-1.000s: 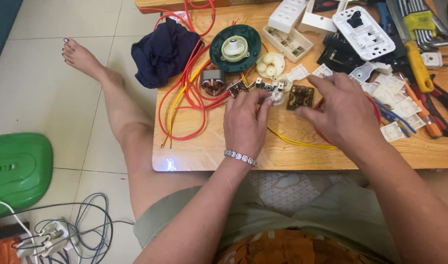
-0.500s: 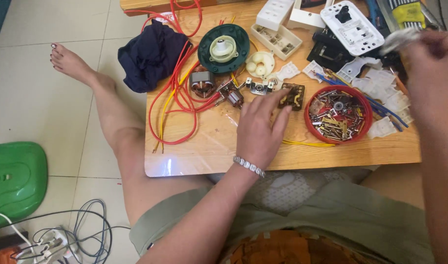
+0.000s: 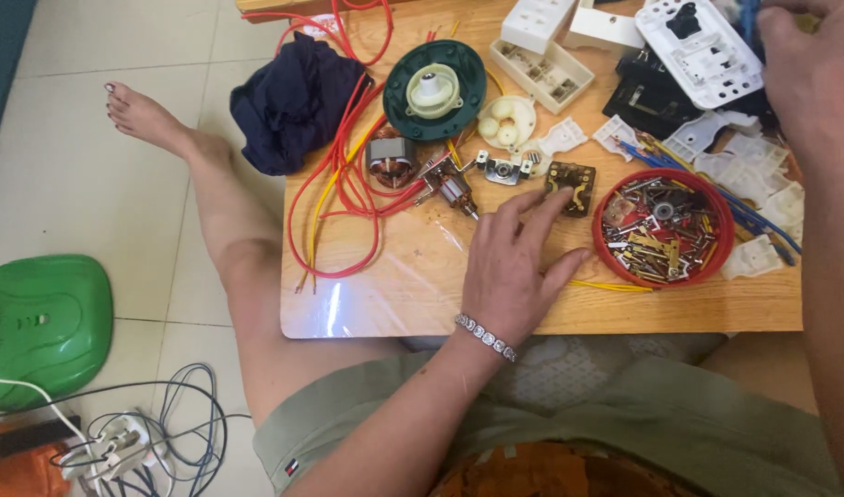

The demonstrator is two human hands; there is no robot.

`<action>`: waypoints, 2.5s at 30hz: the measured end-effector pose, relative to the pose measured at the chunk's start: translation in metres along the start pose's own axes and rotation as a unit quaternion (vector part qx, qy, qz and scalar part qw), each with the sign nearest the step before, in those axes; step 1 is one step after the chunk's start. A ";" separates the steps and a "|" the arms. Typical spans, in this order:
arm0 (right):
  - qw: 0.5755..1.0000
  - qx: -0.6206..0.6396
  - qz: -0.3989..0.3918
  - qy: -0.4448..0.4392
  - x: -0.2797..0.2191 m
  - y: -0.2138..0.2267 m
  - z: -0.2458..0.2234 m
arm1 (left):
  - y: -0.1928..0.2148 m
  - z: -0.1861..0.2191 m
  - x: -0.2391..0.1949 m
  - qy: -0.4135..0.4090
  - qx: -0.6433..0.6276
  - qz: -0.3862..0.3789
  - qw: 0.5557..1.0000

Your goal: The person sits on the floor and assembles a white electrical switch plate. They pick up small metal components from a red bowl and insert them into the switch plate, using a screwdriver to tighten the screws. The person handles various electrical parts and tools on a wooden table.

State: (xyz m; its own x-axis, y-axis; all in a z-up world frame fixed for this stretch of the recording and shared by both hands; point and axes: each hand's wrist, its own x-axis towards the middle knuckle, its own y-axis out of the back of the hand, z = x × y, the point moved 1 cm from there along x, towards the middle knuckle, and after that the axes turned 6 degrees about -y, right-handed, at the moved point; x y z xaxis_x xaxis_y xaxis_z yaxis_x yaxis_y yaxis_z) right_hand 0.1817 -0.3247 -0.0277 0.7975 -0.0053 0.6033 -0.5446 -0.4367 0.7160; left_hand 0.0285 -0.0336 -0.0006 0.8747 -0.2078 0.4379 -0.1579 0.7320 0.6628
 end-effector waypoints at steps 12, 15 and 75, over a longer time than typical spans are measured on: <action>0.979 -0.016 -0.103 -0.175 -0.008 0.023 -0.023 | -0.011 -0.002 0.017 0.035 0.075 -0.048 0.995; 0.978 0.012 -0.093 -0.184 -0.007 0.023 -0.021 | -0.015 -0.005 0.020 0.033 0.084 -0.027 0.996; 0.902 -0.002 -0.324 -0.286 -0.076 0.059 -0.230 | 0.065 -0.015 -0.033 0.106 -0.047 0.084 0.990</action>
State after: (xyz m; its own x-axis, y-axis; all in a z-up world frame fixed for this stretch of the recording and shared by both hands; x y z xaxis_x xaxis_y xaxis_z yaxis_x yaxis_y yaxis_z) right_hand 0.0291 -0.1436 0.0491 0.9517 -0.2133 -0.2208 0.0840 -0.5110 0.8555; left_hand -0.0041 0.0306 0.0188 0.9176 0.0550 0.3938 -0.2748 0.8034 0.5282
